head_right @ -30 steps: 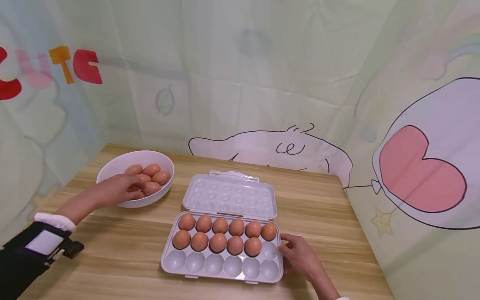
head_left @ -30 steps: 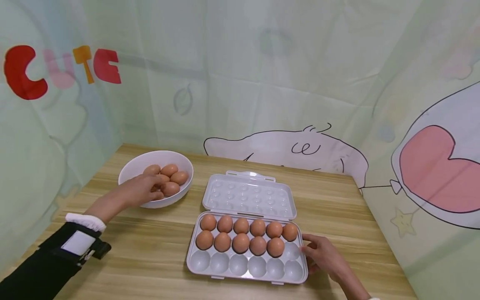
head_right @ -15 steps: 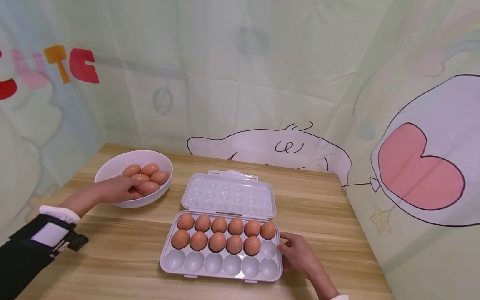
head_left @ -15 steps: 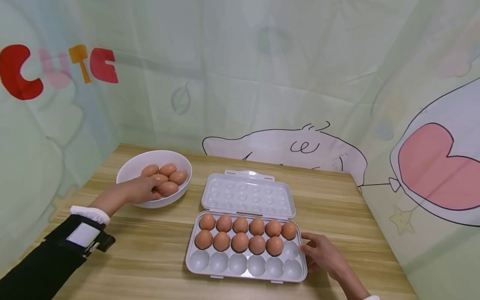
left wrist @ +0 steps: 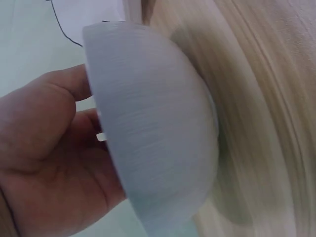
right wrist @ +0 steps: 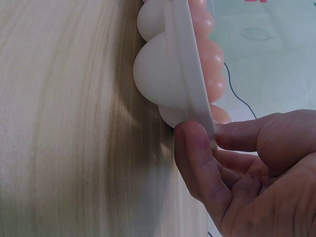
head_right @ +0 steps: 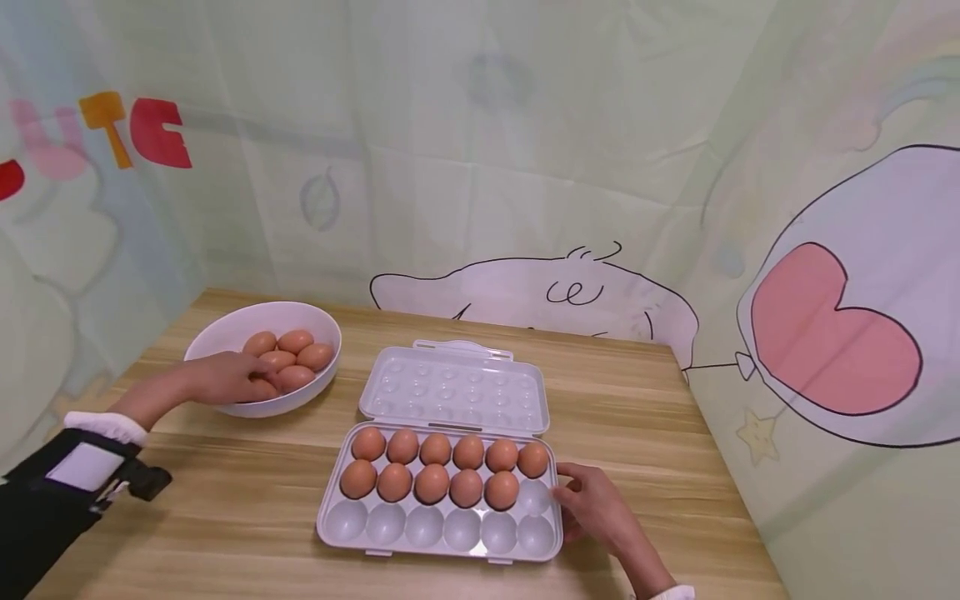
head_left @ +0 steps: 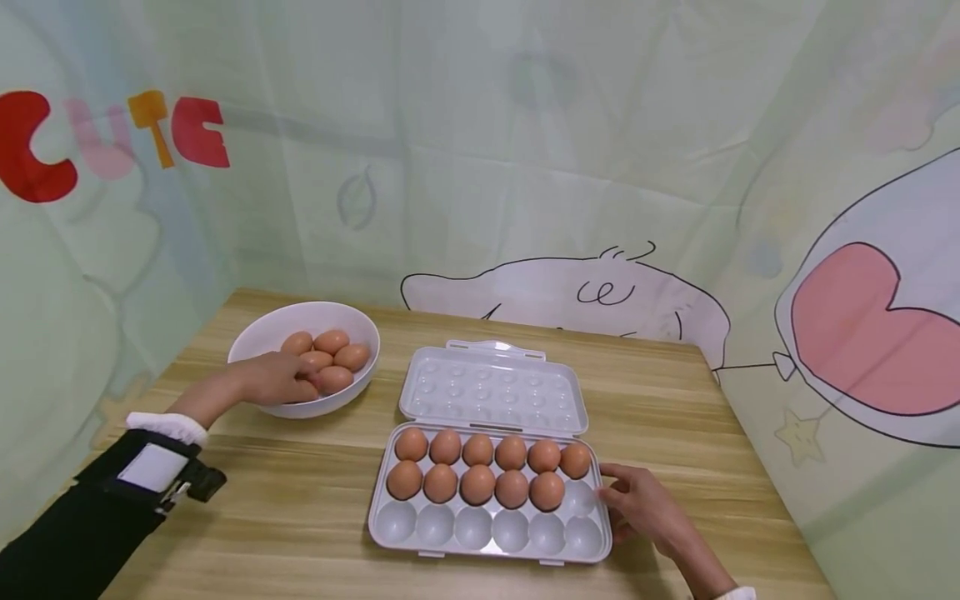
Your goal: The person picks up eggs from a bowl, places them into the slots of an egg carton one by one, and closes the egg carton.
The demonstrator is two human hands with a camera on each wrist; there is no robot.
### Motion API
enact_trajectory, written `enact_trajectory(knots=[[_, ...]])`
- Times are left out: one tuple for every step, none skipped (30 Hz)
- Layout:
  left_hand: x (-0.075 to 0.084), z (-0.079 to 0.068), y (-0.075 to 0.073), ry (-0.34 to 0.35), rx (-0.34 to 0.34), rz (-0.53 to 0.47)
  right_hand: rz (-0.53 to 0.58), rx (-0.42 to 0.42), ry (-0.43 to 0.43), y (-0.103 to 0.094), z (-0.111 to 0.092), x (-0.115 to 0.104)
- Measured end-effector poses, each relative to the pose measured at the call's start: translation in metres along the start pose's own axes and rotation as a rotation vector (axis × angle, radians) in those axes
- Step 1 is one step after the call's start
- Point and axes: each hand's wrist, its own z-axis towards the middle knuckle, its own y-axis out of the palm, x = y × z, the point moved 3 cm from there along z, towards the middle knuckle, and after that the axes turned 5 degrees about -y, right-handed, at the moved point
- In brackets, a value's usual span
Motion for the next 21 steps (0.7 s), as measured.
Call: enact_trajectory(knots=[[0.002,-0.001,-0.002,-0.013,0.017,0.004,-0.001,0.001,0.001,0.0,0.0,0.0],[0.004,-0.001,-0.004,-0.029,0.031,-0.004,0.0,0.001,0.001,0.0,0.0,-0.001],[0.007,-0.002,-0.007,-0.036,0.045,-0.01,0.001,0.001,0.004,0.0,0.0,-0.001],[0.012,-0.002,-0.009,-0.037,0.057,-0.019,0.003,0.001,0.007,0.0,0.001,-0.001],[0.016,-0.003,-0.011,-0.031,0.066,-0.017,0.004,-0.001,0.005,0.001,0.001,-0.001],[0.02,-0.003,-0.013,-0.029,0.072,-0.017,0.002,-0.003,0.004,0.001,0.002,-0.001],[0.026,-0.004,-0.014,-0.016,0.084,-0.012,0.001,-0.004,0.007,0.002,0.002,-0.001],[0.033,-0.005,-0.015,0.001,0.095,-0.003,0.003,-0.007,0.007,0.002,0.003,-0.001],[0.041,-0.006,-0.016,0.02,0.113,0.006,0.003,-0.008,0.01,0.003,0.003,-0.001],[0.05,-0.007,-0.016,0.04,0.134,0.011,0.004,-0.008,0.01,0.003,0.003,-0.001],[0.059,-0.007,-0.015,0.058,0.16,0.028,0.002,-0.007,0.011,0.004,0.003,-0.001],[0.069,-0.008,-0.015,0.07,0.189,0.045,0.001,-0.005,0.015,0.004,0.002,-0.001],[0.08,-0.008,-0.014,0.079,0.217,0.059,0.0,-0.003,0.014,0.004,0.002,-0.001],[0.09,-0.008,-0.014,0.094,0.237,0.069,0.0,0.0,0.015,0.003,0.002,-0.001],[0.099,-0.009,-0.012,0.103,0.256,0.078,0.0,0.004,0.016,0.003,0.001,-0.001],[0.108,-0.009,-0.011,0.118,0.271,0.09,0.0,0.006,0.016,0.003,0.001,-0.001],[0.117,-0.009,-0.01,0.126,0.28,0.094,0.0,0.006,0.014,0.002,0.001,-0.001],[0.126,-0.009,-0.009,0.144,0.284,0.087,0.001,0.007,0.013,0.002,0.001,-0.001],[0.134,-0.009,-0.007,0.166,0.286,0.077,0.003,0.008,0.014,0.002,0.0,-0.001],[0.142,-0.009,-0.005,0.198,0.287,0.072,0.005,0.011,0.018,0.001,0.0,-0.001],[0.151,-0.009,-0.002,0.226,0.293,0.07,0.006,0.011,0.02,0.001,0.0,-0.001]])
